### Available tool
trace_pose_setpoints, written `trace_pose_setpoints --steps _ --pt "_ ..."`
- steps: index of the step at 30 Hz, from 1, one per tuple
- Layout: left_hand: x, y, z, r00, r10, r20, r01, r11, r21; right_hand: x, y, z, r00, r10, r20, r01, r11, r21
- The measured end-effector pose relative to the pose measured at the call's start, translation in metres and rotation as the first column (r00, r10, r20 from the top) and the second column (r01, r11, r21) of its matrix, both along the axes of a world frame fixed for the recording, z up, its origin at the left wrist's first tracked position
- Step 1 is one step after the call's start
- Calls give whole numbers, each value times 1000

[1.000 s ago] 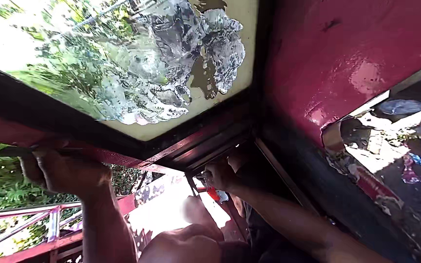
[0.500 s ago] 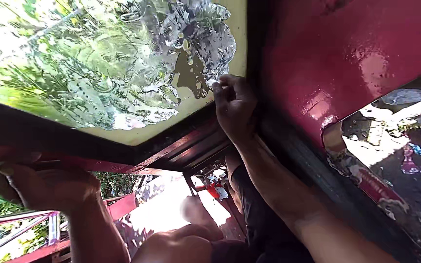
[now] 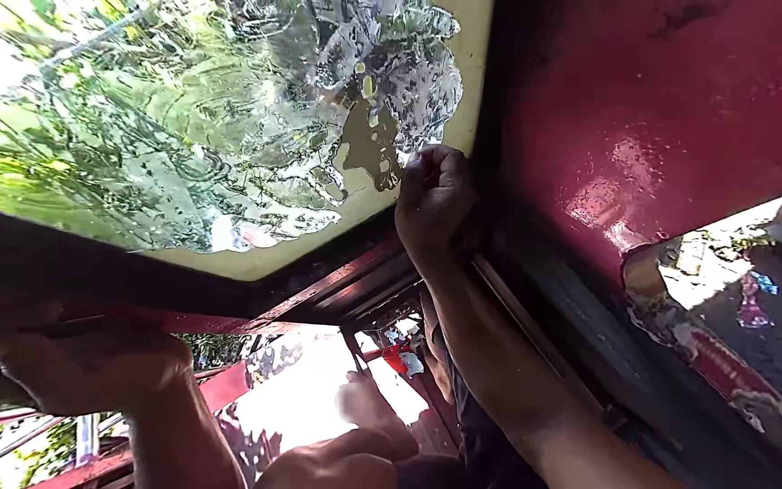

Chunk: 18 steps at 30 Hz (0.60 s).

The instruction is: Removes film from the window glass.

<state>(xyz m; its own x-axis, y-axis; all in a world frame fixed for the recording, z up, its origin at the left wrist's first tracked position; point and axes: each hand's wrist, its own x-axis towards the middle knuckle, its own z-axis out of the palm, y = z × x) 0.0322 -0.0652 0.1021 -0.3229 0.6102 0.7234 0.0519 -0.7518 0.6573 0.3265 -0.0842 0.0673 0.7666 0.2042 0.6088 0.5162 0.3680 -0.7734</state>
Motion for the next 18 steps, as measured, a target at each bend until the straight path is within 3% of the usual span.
trace_pose_setpoints --steps 8,11,14,16,18 --pt "-5 4 -3 998 -61 28 59 996 63 4 -5 -13 985 170 -28 -165 978 128" --pt "2 -4 -1 999 28 -18 -28 999 24 6 -16 -17 961 269 -66 -258 956 138" --pt "6 -30 -8 890 338 -306 -300 940 165 -4 -45 -22 896 437 -73 -433 899 70" --pt "-2 -48 -13 766 358 -533 -213 925 316 -15 -67 -30 825 562 -51 -562 827 27" --pt "15 -62 -8 667 199 -718 9 962 275 -28 -81 -34 775 631 -29 -630 776 27"
